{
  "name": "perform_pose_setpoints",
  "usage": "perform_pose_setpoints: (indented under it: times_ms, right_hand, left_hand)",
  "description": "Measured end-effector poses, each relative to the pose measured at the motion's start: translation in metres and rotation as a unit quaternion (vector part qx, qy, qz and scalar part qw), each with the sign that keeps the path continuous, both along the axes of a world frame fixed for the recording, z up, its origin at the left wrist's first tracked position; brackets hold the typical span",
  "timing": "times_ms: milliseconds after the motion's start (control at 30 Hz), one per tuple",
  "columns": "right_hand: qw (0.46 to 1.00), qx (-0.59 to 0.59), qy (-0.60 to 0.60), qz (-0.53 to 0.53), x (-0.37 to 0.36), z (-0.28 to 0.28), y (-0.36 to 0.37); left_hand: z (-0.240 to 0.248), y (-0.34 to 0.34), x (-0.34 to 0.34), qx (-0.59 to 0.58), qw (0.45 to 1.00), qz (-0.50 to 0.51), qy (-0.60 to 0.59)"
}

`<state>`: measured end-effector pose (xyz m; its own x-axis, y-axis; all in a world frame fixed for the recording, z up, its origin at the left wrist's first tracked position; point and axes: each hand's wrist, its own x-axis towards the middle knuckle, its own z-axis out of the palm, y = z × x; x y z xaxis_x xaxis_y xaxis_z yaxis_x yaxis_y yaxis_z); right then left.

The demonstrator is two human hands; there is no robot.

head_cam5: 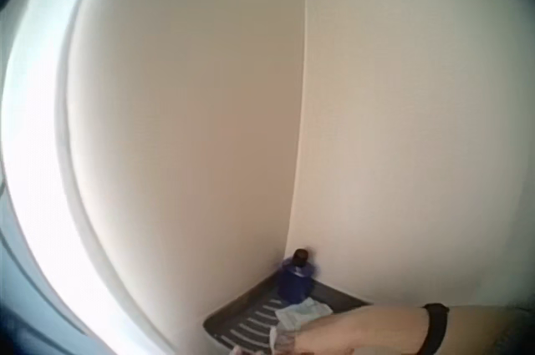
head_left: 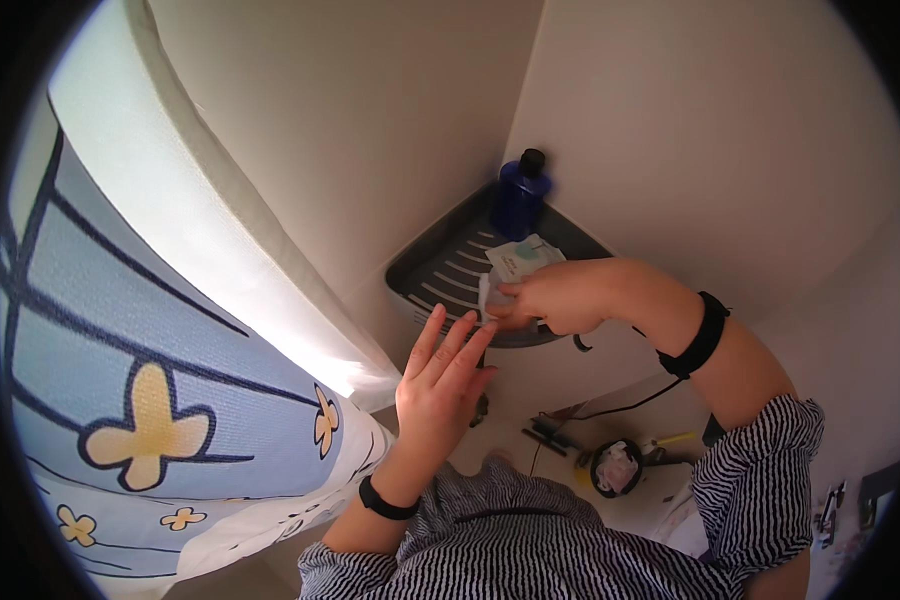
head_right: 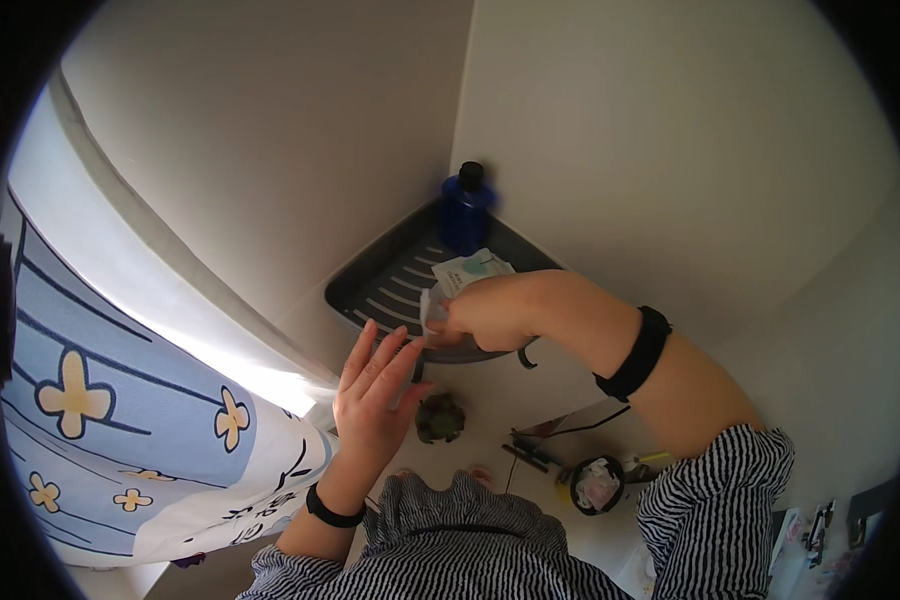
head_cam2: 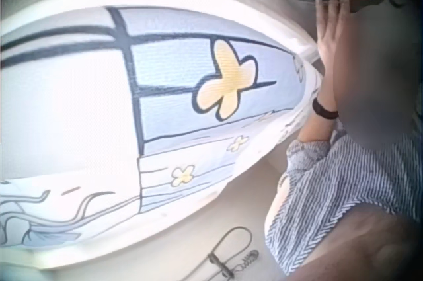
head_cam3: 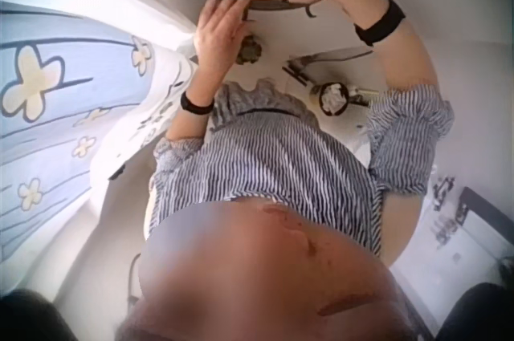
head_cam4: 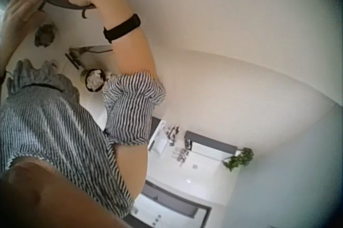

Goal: Cleaning bathroom soap bottles and a corner shelf using wipes.

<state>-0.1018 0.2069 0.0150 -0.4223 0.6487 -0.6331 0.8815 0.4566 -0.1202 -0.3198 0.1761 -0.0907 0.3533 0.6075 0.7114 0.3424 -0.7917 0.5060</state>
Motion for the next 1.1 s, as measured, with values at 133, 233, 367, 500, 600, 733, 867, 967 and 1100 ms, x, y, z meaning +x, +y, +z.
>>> perform_pose_setpoints:
  times_ms: [133, 233, 367, 500, 600, 733, 867, 967, 1100]
  right_hand:
    - [0.987, -0.097, -0.058, -0.113, 0.000, 0.020, -0.011]
    - [0.991, -0.058, -0.048, -0.107, 0.000, 0.014, -0.021]
    - [0.995, 0.000, 0.073, -0.064, -0.008, 0.001, -0.014]
    - [0.996, -0.037, 0.033, -0.071, -0.014, 0.009, -0.005]
    - [0.988, -0.028, 0.113, -0.099, -0.005, 0.008, -0.013]
    - [0.992, -0.034, 0.080, -0.095, 0.016, 0.006, -0.020]
    - [0.992, -0.042, 0.044, -0.113, 0.024, 0.007, -0.020]
    - [0.991, -0.029, 0.057, -0.116, 0.011, 0.011, -0.021]
    - [0.989, -0.030, 0.067, -0.125, -0.012, 0.020, -0.017]
  left_hand:
    - [0.002, 0.002, -0.003, -0.001, 1.000, -0.003, -0.007]
    - [0.004, 0.003, -0.002, 0.017, 1.000, 0.007, -0.001]
    - [0.022, 0.008, -0.002, 0.050, 0.997, 0.020, 0.054]
    - [0.045, 0.019, 0.007, 0.038, 0.994, -0.012, 0.100]
    - [0.051, 0.030, 0.002, 0.021, 0.983, -0.039, 0.179]
    - [0.054, 0.040, 0.004, 0.012, 0.973, -0.066, 0.222]
    - [0.064, 0.052, 0.009, -0.038, 0.947, -0.115, 0.296]
    - [0.065, 0.058, 0.012, -0.061, 0.934, -0.135, 0.325]
    - [0.065, 0.060, 0.015, -0.025, 0.932, -0.142, 0.332]
